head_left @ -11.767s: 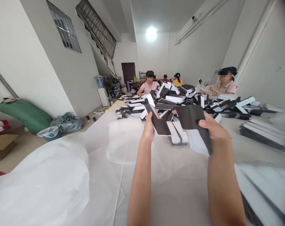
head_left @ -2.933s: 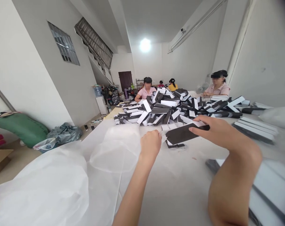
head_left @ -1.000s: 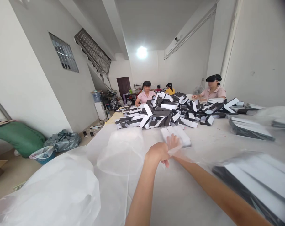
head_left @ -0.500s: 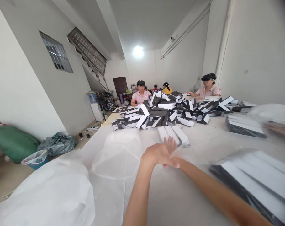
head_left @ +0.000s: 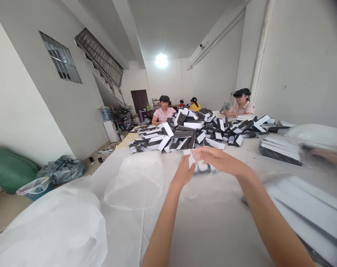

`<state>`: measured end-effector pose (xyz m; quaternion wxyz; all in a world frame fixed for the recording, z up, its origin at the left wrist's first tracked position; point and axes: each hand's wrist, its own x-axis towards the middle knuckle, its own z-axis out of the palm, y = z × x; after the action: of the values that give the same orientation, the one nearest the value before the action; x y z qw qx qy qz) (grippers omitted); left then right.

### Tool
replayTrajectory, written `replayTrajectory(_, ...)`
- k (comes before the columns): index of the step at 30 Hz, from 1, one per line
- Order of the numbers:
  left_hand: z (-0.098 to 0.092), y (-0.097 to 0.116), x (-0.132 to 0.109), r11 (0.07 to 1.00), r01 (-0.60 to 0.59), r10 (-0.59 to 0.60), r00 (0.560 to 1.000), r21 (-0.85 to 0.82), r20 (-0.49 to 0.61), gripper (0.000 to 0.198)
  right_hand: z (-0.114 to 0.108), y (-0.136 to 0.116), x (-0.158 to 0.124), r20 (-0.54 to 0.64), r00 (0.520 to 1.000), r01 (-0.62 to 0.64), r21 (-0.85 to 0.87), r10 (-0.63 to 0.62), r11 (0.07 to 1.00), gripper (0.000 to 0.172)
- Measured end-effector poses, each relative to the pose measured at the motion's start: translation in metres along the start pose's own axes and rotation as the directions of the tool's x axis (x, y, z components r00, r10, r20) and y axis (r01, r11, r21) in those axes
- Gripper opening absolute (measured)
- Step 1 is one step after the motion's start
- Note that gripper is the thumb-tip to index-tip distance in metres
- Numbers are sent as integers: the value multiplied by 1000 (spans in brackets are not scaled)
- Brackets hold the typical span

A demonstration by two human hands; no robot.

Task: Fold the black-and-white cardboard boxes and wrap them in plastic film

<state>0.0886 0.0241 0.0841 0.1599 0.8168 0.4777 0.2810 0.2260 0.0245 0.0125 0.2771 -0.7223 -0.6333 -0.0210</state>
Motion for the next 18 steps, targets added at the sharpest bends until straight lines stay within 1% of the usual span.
replayTrajectory(1, 14, -6, 2, 1000, -4, 5, 999, 30, -39, 55, -1, 2, 9, -47, 999, -13, 19, 14, 1000, 55)
replayTrajectory(3, 42, -16, 2, 987, 52, -45, 998, 152, -49, 64, -2, 5, 27, -142, 988, -44, 66, 53, 997, 57)
replayTrajectory(6, 73, -29, -4, 942, 116, -125, 992, 314, 8, 70, 6, 10, 45, -247, 958, -111, 146, 145, 983, 58)
replayTrajectory(8, 86, -36, -8, 921, 141, -169, 985, 363, 47, 71, 19, 12, 47, -277, 942, -148, 168, 191, 975, 59)
replayTrajectory(10, 93, -40, -9, 902, 165, -211, 975, 400, 74, 74, 35, 14, 42, -272, 938, -182, 145, 216, 973, 61)
replayTrajectory(13, 96, -42, -7, 868, 175, -254, 961, 466, 112, 76, 54, 13, 30, -232, 928, -279, 86, 291, 957, 67)
replayTrajectory(15, 96, -43, -5, 852, 167, -267, 954, 497, 139, 75, 60, 12, 25, -212, 916, -337, 60, 342, 940, 71)
replayTrajectory(18, 95, -42, -4, 846, 149, -267, 950, 513, 164, 74, 61, 12, 24, -193, 907, -369, 60, 374, 927, 74)
